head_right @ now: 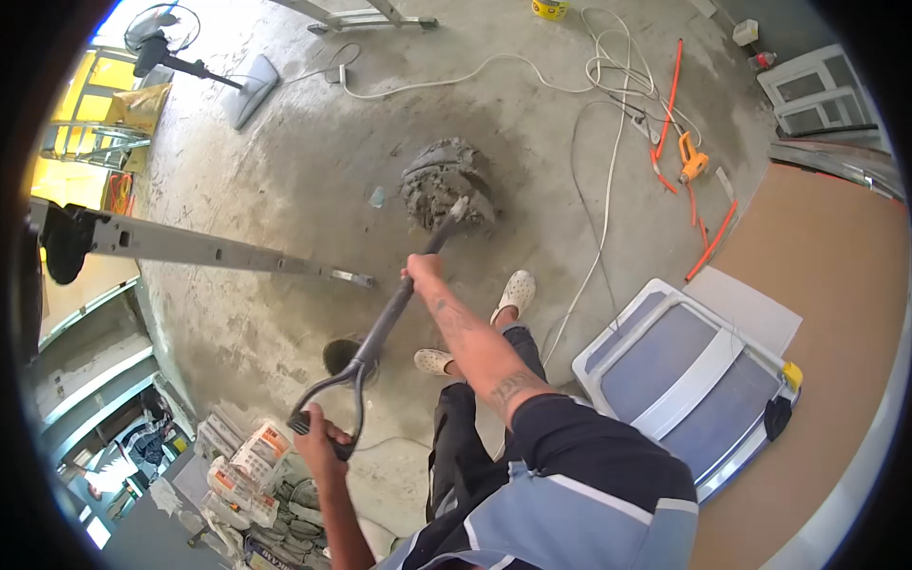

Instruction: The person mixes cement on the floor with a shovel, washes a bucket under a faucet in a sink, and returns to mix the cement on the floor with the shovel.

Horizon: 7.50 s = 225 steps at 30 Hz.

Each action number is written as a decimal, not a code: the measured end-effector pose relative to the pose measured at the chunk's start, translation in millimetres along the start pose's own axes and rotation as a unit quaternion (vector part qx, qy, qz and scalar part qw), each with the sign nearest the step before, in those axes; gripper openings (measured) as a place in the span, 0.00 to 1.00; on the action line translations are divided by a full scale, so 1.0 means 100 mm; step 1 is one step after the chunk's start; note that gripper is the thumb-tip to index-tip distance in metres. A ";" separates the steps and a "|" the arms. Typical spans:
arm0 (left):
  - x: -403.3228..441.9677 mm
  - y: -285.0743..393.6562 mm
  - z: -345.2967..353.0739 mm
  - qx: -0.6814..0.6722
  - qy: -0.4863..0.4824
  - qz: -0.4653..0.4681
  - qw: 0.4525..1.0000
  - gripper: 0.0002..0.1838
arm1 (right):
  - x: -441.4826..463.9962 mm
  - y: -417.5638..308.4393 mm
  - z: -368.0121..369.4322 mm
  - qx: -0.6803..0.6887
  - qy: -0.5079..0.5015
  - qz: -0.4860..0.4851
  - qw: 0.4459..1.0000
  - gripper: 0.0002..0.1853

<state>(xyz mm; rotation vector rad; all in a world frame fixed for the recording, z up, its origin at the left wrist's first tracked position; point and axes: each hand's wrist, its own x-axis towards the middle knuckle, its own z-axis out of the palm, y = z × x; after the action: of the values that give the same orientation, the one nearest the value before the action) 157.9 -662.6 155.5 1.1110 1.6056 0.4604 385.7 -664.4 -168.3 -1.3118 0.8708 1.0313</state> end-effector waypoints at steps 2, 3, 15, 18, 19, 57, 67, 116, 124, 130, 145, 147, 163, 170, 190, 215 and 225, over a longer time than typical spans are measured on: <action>-0.23 -0.06 -0.25 -0.063 0.013 -0.040 0.997 0.14 | -0.29 0.09 -0.06 0.001 -0.007 0.013 1.000 0.08; -0.30 -0.20 -0.49 -0.068 0.027 -0.055 0.996 0.14 | -0.41 0.21 -0.08 0.001 -0.006 0.030 1.000 0.09; -0.21 -1.34 -1.19 -0.180 0.027 -0.145 0.972 0.14 | -0.37 1.07 -0.06 -0.149 0.010 -0.046 0.988 0.10; -0.41 -1.54 -1.66 -0.175 0.057 -0.170 0.968 0.14 | -0.64 1.48 -0.10 -0.135 0.029 -0.043 0.989 0.11; -0.41 -1.65 -1.70 -0.173 0.056 -0.175 0.968 0.14 | -0.62 1.60 -0.09 -0.141 0.044 -0.040 0.988 0.11; -0.07 -2.42 -1.03 -0.313 0.068 -0.242 0.916 0.09 | 0.08 1.45 0.23 -0.288 0.094 -0.052 0.951 0.06; -0.17 -2.29 -0.98 -0.222 0.117 -0.203 0.946 0.11 | 0.08 1.36 0.08 -0.259 0.044 -0.029 0.964 0.10; -0.45 -1.97 -1.95 -0.196 0.093 -0.136 0.967 0.09 | -0.57 2.15 -0.20 -0.219 0.036 -0.029 0.975 0.03; -0.86 -1.09 -2.66 0.362 -0.154 0.272 0.878 0.19 | -0.61 1.87 -0.44 0.038 -0.036 0.134 0.990 0.10; -1.06 -1.77 -2.87 0.182 -0.046 0.082 0.979 0.47 | -0.43 2.74 -0.56 0.194 -0.163 0.266 0.930 0.16; -0.32 -3.01 -2.14 -0.066 0.292 -0.312 0.902 0.25 | 0.83 3.37 -0.61 -0.064 -0.113 0.275 0.953 0.16; -0.20 -2.93 -1.49 -0.116 0.310 -0.250 0.910 0.17 | 1.27 2.89 -0.51 -0.005 -0.083 0.333 0.939 0.16; -1.20 -1.21 -0.95 0.149 0.115 0.050 0.981 0.18 | 0.24 1.48 -0.02 -0.123 -0.159 0.245 0.948 0.09; -0.72 -0.27 -0.39 0.366 -0.156 0.430 0.810 0.19 | -0.07 0.28 0.29 -0.180 -0.076 0.052 0.979 0.09; -0.39 -0.56 -0.15 0.504 -0.426 0.578 0.480 0.08 | -0.05 0.11 -0.27 -0.161 -0.007 0.048 0.986 0.06; -0.15 -0.97 -1.04 0.498 -0.410 0.543 0.538 0.08 | -0.18 0.94 0.00 -0.113 -0.097 0.049 0.988 0.05; -0.37 -0.45 -1.10 0.477 -0.296 0.601 0.569 0.09 | -0.57 0.49 0.26 -0.100 -0.113 0.033 0.988 0.05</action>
<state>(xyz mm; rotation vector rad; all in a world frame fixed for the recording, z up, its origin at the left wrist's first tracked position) 38.6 -689.3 179.4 2.8038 0.1033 -0.0764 319.0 -646.0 -129.0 -1.3064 0.6547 1.3189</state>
